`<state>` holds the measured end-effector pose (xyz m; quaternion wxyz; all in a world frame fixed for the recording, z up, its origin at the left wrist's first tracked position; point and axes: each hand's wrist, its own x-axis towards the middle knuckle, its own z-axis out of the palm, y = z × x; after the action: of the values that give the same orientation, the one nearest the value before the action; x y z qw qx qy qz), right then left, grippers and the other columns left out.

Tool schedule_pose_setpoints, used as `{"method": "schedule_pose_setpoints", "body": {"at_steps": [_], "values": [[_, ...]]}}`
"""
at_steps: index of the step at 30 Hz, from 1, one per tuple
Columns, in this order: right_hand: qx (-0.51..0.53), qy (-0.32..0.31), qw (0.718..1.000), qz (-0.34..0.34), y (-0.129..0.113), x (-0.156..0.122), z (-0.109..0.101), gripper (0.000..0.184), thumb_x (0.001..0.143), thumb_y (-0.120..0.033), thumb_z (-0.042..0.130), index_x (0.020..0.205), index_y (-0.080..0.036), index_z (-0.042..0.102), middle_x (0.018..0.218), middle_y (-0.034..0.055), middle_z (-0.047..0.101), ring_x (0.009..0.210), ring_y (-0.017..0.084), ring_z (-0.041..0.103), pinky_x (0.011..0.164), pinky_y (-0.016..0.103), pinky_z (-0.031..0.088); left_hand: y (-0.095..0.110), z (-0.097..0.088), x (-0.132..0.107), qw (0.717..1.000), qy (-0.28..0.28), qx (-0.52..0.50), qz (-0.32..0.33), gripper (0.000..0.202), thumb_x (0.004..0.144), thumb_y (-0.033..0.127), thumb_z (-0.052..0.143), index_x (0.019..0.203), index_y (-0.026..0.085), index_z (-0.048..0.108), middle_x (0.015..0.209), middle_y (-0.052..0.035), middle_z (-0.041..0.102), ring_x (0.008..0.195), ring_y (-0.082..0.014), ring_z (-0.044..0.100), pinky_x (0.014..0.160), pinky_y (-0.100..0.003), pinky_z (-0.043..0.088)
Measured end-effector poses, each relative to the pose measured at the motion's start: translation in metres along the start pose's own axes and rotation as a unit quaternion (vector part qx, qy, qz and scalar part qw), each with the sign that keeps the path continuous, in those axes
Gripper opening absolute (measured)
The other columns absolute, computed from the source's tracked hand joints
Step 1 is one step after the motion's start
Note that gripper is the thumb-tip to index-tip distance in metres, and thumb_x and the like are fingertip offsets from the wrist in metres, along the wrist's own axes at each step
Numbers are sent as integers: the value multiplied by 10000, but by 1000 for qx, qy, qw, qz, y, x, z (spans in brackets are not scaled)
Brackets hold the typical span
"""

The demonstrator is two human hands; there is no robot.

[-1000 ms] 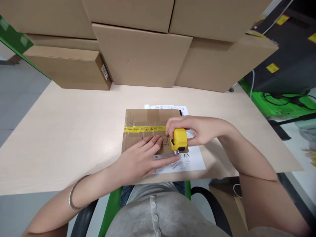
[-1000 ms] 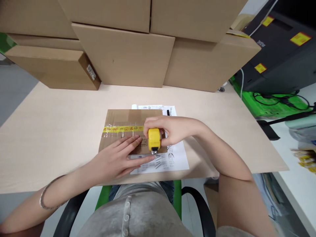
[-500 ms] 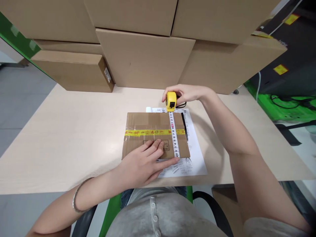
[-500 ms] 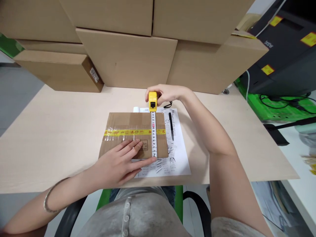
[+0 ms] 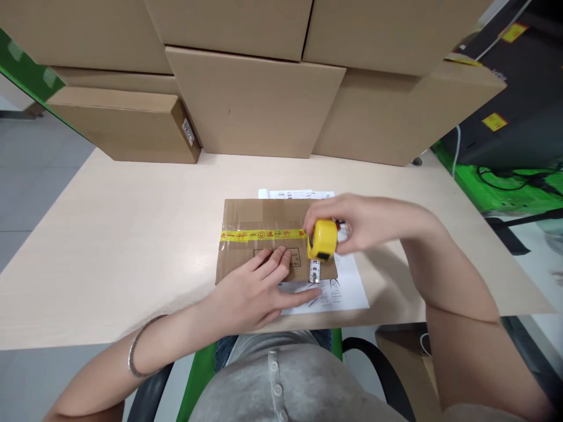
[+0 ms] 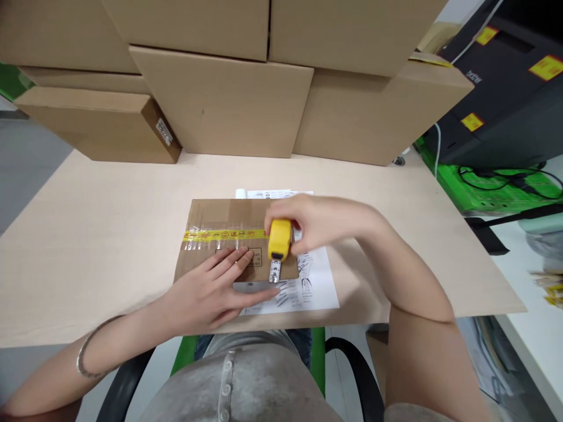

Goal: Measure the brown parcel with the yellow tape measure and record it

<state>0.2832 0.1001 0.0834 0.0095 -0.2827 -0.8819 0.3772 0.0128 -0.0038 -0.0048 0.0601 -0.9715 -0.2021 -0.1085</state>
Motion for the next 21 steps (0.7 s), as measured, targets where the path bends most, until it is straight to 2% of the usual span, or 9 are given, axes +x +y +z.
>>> {"method": "schedule_pose_setpoints", "body": {"at_steps": [5,7,9,12,14,15,17,19,21], "values": [[16,24,999,44,-14,-35,37,330,726,-132,689,1036,-243,687,1015,17,696,824,170,652,686,294,499,-1,-7,-7,997,41,-59,14,664,994,296,595,1607,392,359,1472,-168,560,1404,-384,567,1093,-540,536],[70,80,992,67,-2,-43,41,273,756,-205,751,1015,-243,675,984,19,697,799,171,647,646,290,491,-7,-10,-14,987,106,-121,-2,685,990,283,607,1624,339,350,1513,-159,531,1444,-348,527,1126,-522,538],[144,183,967,100,16,-48,43,260,782,-316,813,965,-238,645,908,9,671,751,159,621,607,281,468,-20,-9,-22,956,208,-192,-72,727,986,303,637,1645,304,330,1512,-138,546,1434,-306,533,1152,-511,536],[240,346,893,159,44,-45,50,334,835,-455,812,959,-238,590,775,-30,575,621,119,498,539,272,376,-48,3,-35,848,313,-288,-316,617,1000,377,637,1586,360,447,1494,-92,576,1405,-308,564,1160,-558,520],[282,369,867,179,55,-40,57,340,881,-492,772,994,-238,577,680,-54,520,569,113,419,528,279,321,-68,17,-40,743,253,-376,-493,581,997,542,602,1524,306,542,1534,-125,554,1411,-358,565,1174,-621,486],[297,361,865,182,57,-37,60,336,897,-501,756,996,-237,573,633,-63,498,556,115,399,531,285,307,-77,24,-40,701,202,-418,-541,596,995,625,551,1468,267,605,1520,-142,574,1398,-386,573,1180,-657,462],[312,345,868,174,55,-34,65,339,900,-510,758,974,-238,568,580,-67,486,549,123,394,540,294,305,-91,35,-40,670,127,-484,-548,652,999,704,455,1368,218,685,1433,-161,651,1381,-411,583,1158,-667,480],[320,358,863,156,50,-37,66,345,880,-506,781,957,-246,568,589,-60,508,545,129,412,534,299,318,-100,41,-40,691,126,-527,-478,649,1033,690,378,1397,235,664,1399,-144,686,1394,-389,581,1125,-613,535],[328,378,856,128,44,-45,61,346,849,-496,806,970,-255,589,623,-53,529,531,132,425,513,303,329,-107,39,-42,725,173,-542,-388,608,1048,636,414,1520,275,545,1433,-124,672,1378,-359,606,1061,-545,599]]}}
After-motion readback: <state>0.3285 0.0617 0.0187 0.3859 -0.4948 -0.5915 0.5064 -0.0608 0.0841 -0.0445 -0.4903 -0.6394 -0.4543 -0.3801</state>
